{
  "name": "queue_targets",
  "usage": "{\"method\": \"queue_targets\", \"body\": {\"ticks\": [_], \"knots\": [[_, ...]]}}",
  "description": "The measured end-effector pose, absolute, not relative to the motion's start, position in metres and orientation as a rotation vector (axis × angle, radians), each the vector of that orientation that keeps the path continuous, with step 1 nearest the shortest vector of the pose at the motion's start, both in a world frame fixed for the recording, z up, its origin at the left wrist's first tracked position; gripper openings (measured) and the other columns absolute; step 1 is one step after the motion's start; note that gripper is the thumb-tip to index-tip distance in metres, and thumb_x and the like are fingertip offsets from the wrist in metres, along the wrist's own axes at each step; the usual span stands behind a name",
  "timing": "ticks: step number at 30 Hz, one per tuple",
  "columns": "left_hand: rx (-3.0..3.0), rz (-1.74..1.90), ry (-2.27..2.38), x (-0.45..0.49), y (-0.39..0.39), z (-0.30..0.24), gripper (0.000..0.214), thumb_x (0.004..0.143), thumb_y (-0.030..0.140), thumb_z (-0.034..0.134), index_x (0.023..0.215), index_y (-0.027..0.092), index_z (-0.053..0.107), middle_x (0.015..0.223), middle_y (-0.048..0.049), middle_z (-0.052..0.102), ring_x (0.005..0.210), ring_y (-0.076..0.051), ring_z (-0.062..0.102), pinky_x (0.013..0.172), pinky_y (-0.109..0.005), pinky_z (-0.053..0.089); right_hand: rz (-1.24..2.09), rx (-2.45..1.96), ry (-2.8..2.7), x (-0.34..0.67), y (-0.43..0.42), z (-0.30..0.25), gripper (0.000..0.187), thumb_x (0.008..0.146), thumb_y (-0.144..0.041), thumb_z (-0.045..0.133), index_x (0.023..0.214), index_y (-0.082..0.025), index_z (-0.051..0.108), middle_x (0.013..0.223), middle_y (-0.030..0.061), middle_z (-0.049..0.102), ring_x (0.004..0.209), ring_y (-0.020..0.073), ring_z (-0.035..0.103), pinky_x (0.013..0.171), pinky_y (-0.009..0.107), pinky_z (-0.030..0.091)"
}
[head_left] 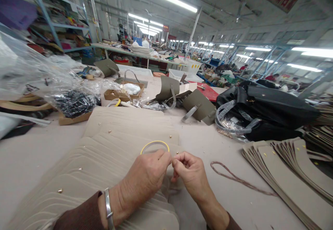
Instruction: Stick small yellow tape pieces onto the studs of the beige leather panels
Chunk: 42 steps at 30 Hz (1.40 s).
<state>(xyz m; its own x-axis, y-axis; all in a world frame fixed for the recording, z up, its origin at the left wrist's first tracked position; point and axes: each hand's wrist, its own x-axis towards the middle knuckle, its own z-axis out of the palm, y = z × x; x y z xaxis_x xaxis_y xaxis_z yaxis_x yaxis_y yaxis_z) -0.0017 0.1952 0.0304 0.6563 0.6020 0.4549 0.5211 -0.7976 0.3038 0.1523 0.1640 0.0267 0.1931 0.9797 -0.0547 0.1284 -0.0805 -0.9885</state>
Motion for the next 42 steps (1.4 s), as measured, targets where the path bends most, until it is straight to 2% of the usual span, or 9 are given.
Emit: {"method": "queue_targets", "body": {"ticks": [6, 11, 15, 25, 27, 30, 35, 39, 42], "knots": [[2.743, 0.893, 0.917, 0.011, 0.19, 0.027, 0.022, 0.095, 0.012, 0.035, 0.083, 0.02, 0.051, 0.071, -0.0003, 0.054, 0.062, -0.016, 0.051, 0.054, -0.028, 0.037, 1.109, -1.502, -0.973, 0.189, 0.18, 0.009, 0.028, 0.067, -0.041, 0.071, 0.064, -0.015, 0.062, 0.047, -0.0028, 0.059, 0.039, 0.0106, 0.055, 0.04, 0.02, 0.044], [2.832, 0.383, 1.134, 0.013, 0.205, 0.018, 0.014, 0.091, 0.009, 0.046, 0.085, 0.019, 0.053, 0.083, -0.0039, 0.06, 0.076, -0.021, 0.055, 0.06, -0.03, 0.044, 1.158, -1.533, -1.075, 0.207, 0.188, -0.006, 0.036, 0.068, -0.047, 0.072, 0.073, -0.012, 0.066, 0.055, 0.0007, 0.064, 0.043, 0.0106, 0.058, 0.045, 0.021, 0.048], [2.799, 0.23, 1.154, 0.014, 0.21, 0.016, 0.011, 0.09, 0.01, 0.049, 0.089, 0.019, 0.054, 0.089, -0.0047, 0.061, 0.083, -0.023, 0.054, 0.068, -0.032, 0.048, 1.117, -1.57, -1.154, 0.204, 0.19, -0.011, 0.032, 0.072, -0.044, 0.07, 0.072, -0.012, 0.067, 0.053, -0.0002, 0.061, 0.043, 0.0102, 0.056, 0.045, 0.021, 0.047], [2.742, 0.236, 1.182, 0.013, 0.207, 0.015, 0.013, 0.091, 0.009, 0.046, 0.092, 0.019, 0.055, 0.09, -0.0047, 0.059, 0.083, -0.022, 0.053, 0.071, -0.034, 0.05, 0.751, -1.745, -1.464, 0.192, 0.195, -0.013, 0.02, 0.081, -0.031, 0.055, 0.072, -0.016, 0.066, 0.054, -0.0015, 0.057, 0.043, 0.0108, 0.051, 0.04, 0.018, 0.041], [2.743, 0.224, 1.185, 0.013, 0.208, 0.016, 0.015, 0.091, 0.008, 0.045, 0.092, 0.019, 0.055, 0.09, -0.0047, 0.059, 0.084, -0.022, 0.053, 0.071, -0.033, 0.05, 0.707, -1.776, -1.492, 0.193, 0.197, -0.012, 0.016, 0.08, -0.03, 0.056, 0.083, -0.017, 0.065, 0.051, -0.0034, 0.056, 0.041, 0.011, 0.05, 0.038, 0.018, 0.04], [2.741, 0.214, 1.196, 0.012, 0.208, 0.017, 0.017, 0.09, 0.005, 0.045, 0.091, 0.018, 0.055, 0.091, -0.0052, 0.059, 0.087, -0.022, 0.053, 0.072, -0.033, 0.05, 0.755, -1.805, -1.391, 0.197, 0.194, -0.012, 0.028, 0.079, -0.035, 0.059, 0.101, -0.017, 0.058, 0.047, -0.0069, 0.054, 0.036, 0.0115, 0.047, 0.034, 0.019, 0.037], [2.735, 0.262, 1.189, 0.01, 0.208, 0.012, 0.018, 0.088, 0.004, 0.045, 0.09, 0.018, 0.054, 0.092, -0.0054, 0.058, 0.088, -0.023, 0.052, 0.072, -0.034, 0.049, 0.937, -1.692, -1.287, 0.202, 0.184, -0.016, 0.028, 0.081, -0.043, 0.058, 0.078, -0.016, 0.063, 0.056, -0.0003, 0.061, 0.048, 0.013, 0.056, 0.048, 0.022, 0.047], [2.747, 0.264, 1.184, 0.01, 0.21, 0.01, 0.02, 0.086, 0.002, 0.043, 0.091, 0.018, 0.054, 0.093, -0.0057, 0.059, 0.088, -0.024, 0.052, 0.072, -0.034, 0.049, 0.699, -1.734, -1.46, 0.196, 0.184, -0.015, 0.026, 0.083, -0.037, 0.058, 0.074, -0.016, 0.07, 0.053, -0.0006, 0.06, 0.05, 0.0136, 0.054, 0.05, 0.023, 0.042], [2.744, 0.23, 1.186, 0.011, 0.211, 0.013, 0.02, 0.086, 0.002, 0.043, 0.091, 0.018, 0.053, 0.093, -0.006, 0.059, 0.089, -0.024, 0.052, 0.072, -0.034, 0.049, 0.554, -1.736, -1.548, 0.19, 0.189, -0.012, 0.022, 0.083, -0.03, 0.058, 0.072, -0.017, 0.072, 0.058, 0.0001, 0.065, 0.054, 0.0141, 0.057, 0.054, 0.023, 0.04]]}}
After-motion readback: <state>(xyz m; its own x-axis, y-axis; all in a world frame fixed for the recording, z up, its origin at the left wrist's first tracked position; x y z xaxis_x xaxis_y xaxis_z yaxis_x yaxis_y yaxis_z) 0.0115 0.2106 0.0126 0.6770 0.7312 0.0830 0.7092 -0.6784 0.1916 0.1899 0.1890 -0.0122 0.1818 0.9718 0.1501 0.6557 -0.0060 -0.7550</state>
